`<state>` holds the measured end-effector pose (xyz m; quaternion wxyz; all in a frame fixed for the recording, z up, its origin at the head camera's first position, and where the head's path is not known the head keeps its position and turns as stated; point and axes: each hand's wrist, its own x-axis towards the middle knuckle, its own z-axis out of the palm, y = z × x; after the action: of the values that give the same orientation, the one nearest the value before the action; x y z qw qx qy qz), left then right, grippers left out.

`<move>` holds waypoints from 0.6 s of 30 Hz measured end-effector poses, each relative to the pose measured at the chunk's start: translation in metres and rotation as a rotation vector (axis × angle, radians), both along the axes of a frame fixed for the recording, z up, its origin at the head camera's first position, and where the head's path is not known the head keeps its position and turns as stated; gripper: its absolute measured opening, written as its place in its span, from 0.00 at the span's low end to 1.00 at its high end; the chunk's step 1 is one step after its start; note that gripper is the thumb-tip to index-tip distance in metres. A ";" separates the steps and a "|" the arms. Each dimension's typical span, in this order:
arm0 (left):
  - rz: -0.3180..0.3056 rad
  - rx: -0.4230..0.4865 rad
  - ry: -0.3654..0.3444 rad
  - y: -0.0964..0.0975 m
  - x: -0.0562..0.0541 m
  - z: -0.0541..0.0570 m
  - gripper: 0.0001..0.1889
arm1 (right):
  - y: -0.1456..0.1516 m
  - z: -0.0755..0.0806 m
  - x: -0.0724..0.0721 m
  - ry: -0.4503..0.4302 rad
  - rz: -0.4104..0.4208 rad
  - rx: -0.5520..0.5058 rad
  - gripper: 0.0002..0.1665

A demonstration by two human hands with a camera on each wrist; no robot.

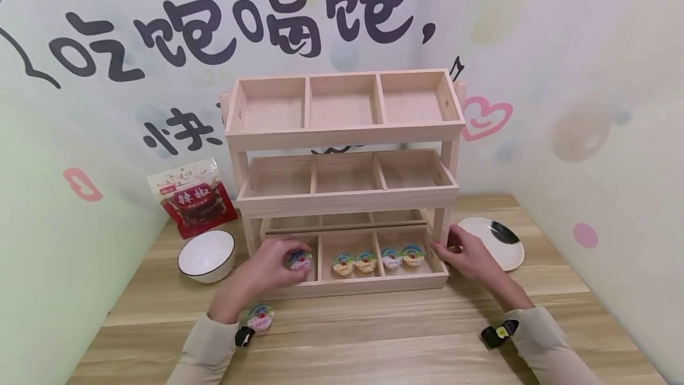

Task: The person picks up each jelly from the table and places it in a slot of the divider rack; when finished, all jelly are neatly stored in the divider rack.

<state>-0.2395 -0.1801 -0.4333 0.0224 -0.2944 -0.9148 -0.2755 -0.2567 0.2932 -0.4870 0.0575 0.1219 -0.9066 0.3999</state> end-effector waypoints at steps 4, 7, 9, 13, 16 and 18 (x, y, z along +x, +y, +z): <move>-0.022 0.000 -0.052 -0.001 -0.003 -0.005 0.15 | 0.001 0.001 0.000 -0.004 0.002 -0.001 0.24; -0.034 0.004 -0.070 0.000 -0.005 -0.009 0.15 | 0.002 0.001 0.000 -0.002 0.002 -0.003 0.23; -0.034 0.011 -0.083 0.001 -0.005 -0.011 0.16 | 0.002 0.000 0.000 -0.001 0.002 -0.002 0.23; -0.022 0.028 -0.120 0.002 -0.005 -0.015 0.17 | 0.002 0.000 -0.001 -0.002 0.003 -0.001 0.24; -0.016 0.046 -0.150 0.001 -0.006 -0.017 0.17 | 0.001 0.000 0.000 -0.003 0.008 -0.003 0.24; -0.024 0.058 -0.164 -0.001 -0.006 -0.019 0.17 | 0.001 0.000 0.000 -0.006 0.003 -0.004 0.24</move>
<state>-0.2458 -0.1807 -0.4520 -0.0476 -0.2811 -0.9016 -0.3252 -0.2570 0.2944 -0.4874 0.0543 0.1219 -0.9058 0.4021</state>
